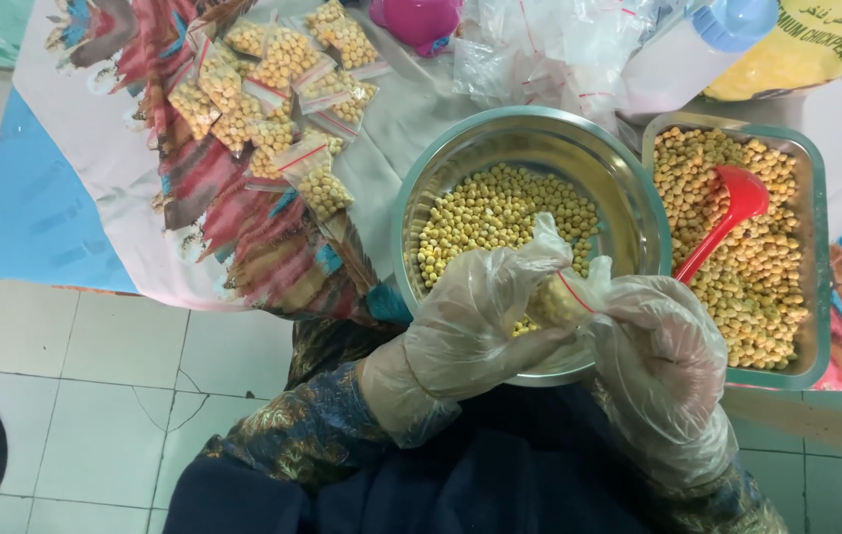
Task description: Packaging chickpeas into small plastic bags and sealing them with rubber bands.
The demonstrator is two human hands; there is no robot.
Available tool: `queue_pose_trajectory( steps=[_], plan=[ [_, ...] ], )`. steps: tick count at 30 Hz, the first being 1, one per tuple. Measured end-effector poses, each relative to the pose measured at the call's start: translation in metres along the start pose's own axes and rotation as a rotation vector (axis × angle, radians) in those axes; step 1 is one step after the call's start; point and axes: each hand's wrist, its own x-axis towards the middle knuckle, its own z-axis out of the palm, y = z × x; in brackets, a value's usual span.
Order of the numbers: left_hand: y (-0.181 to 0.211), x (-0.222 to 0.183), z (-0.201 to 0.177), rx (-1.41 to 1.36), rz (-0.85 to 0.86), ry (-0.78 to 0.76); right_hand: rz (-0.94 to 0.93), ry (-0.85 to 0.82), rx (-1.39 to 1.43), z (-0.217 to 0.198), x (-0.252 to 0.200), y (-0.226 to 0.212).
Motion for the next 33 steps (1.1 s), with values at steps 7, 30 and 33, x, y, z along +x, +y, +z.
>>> queue_pose_trajectory(
  steps=[7, 30, 33],
  plan=[
    [-0.016, -0.001, -0.012, 0.033, 0.322, -0.116, -0.226, -0.095, -0.085, 0.009, 0.011, -0.018],
    [-0.011, -0.009, -0.016, -0.543, -0.075, -0.356, -0.228, -0.155, -0.132, -0.004, 0.022, -0.033],
    [-0.012, -0.008, -0.013, -0.590, -0.054, -0.370, -0.412, -0.133, -0.310, -0.007, 0.023, -0.028]
  ],
)
